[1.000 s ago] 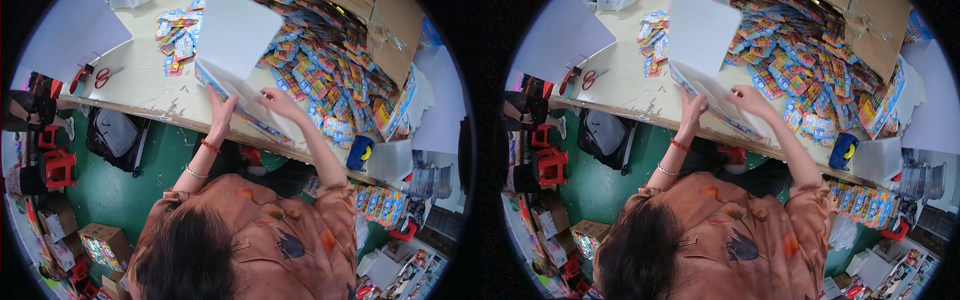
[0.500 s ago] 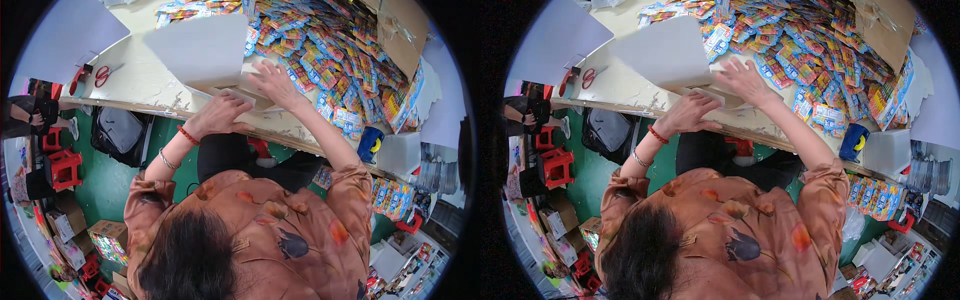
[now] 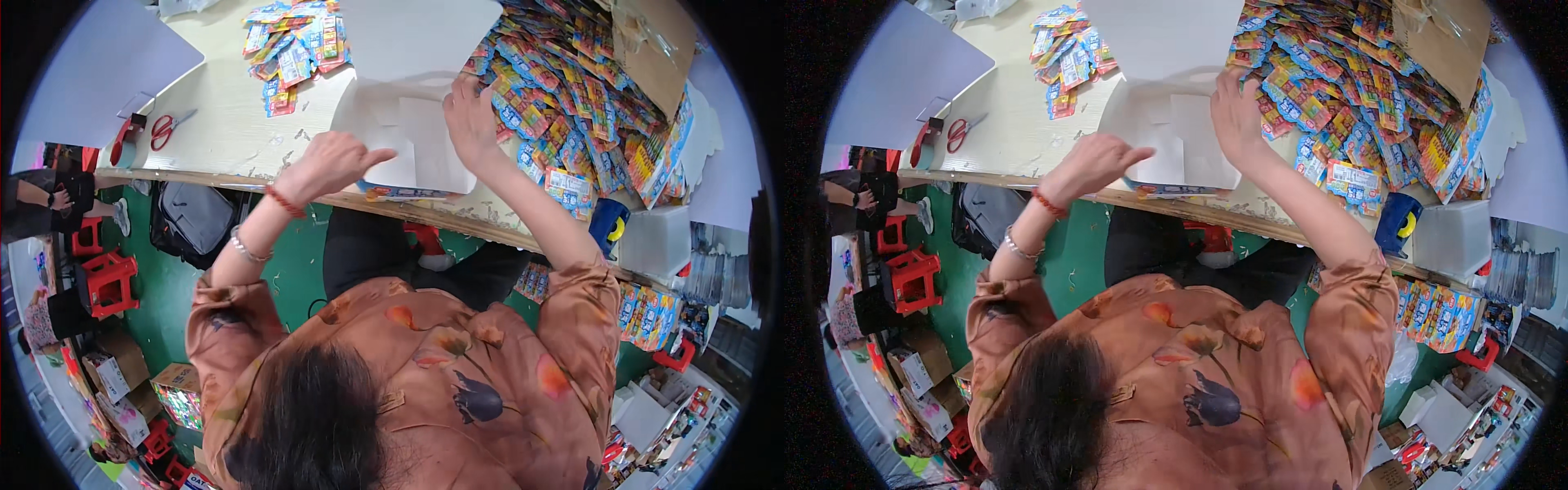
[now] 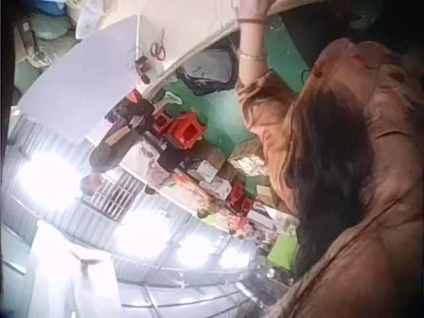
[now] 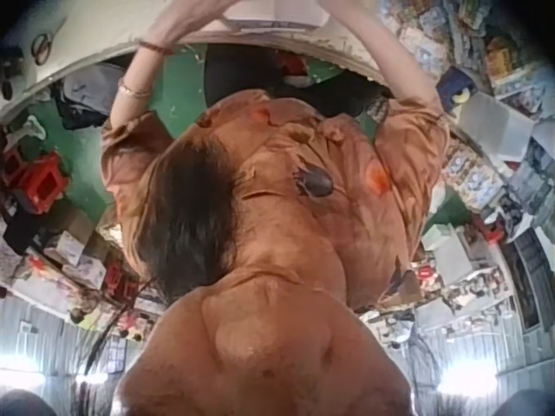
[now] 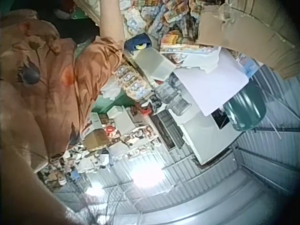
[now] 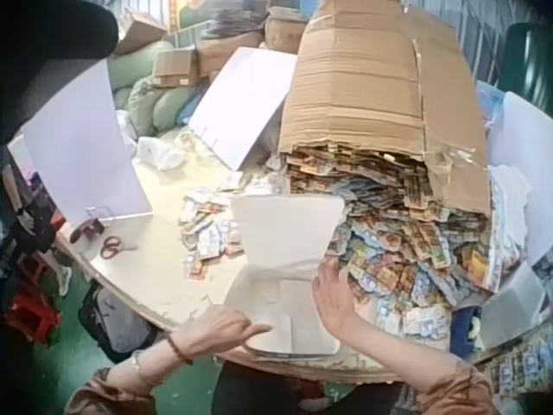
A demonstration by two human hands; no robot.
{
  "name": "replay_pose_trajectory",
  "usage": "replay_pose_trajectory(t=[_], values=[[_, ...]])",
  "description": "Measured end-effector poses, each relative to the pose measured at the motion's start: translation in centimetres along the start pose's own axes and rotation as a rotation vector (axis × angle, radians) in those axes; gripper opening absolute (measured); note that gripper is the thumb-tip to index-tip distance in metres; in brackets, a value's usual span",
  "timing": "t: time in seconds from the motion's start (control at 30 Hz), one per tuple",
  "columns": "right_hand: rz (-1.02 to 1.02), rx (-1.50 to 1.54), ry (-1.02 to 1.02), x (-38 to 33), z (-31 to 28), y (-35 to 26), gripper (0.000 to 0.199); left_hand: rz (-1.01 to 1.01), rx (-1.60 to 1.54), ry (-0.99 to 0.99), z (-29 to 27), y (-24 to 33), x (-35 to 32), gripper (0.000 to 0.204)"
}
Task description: Packaging small snack pouches into retail boxes.
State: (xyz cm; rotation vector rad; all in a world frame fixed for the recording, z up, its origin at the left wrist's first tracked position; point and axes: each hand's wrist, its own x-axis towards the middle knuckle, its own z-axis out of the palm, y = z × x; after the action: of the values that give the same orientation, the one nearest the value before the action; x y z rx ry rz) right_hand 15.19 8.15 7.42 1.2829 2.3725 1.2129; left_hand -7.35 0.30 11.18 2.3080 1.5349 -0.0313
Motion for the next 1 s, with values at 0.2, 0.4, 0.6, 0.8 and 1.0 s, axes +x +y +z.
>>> replay_pose_trajectory(t=[0.2,0.4,0.6,0.8,1.0], values=[[-0.224,0.241,0.126,-1.0,1.1,-2.1,0.049,-0.181,0.127,-0.092,4.2,4.7,5.1,0.076],[-0.502,0.652,0.054,-0.9,3.4,-2.2,0.070,-0.220,0.212,-0.238,6.1,6.3,6.1,0.043],[-0.520,0.803,-0.289,1.2,3.0,-2.5,0.075,0.058,0.212,-0.310,4.1,4.0,6.0,0.032],[-0.449,0.752,-0.409,1.5,2.6,-4.5,0.067,0.164,0.145,-0.389,7.0,3.7,5.8,0.062],[-0.487,0.906,-0.544,2.0,0.4,-3.8,0.081,0.131,0.160,-0.384,8.0,2.5,6.9,0.075]])
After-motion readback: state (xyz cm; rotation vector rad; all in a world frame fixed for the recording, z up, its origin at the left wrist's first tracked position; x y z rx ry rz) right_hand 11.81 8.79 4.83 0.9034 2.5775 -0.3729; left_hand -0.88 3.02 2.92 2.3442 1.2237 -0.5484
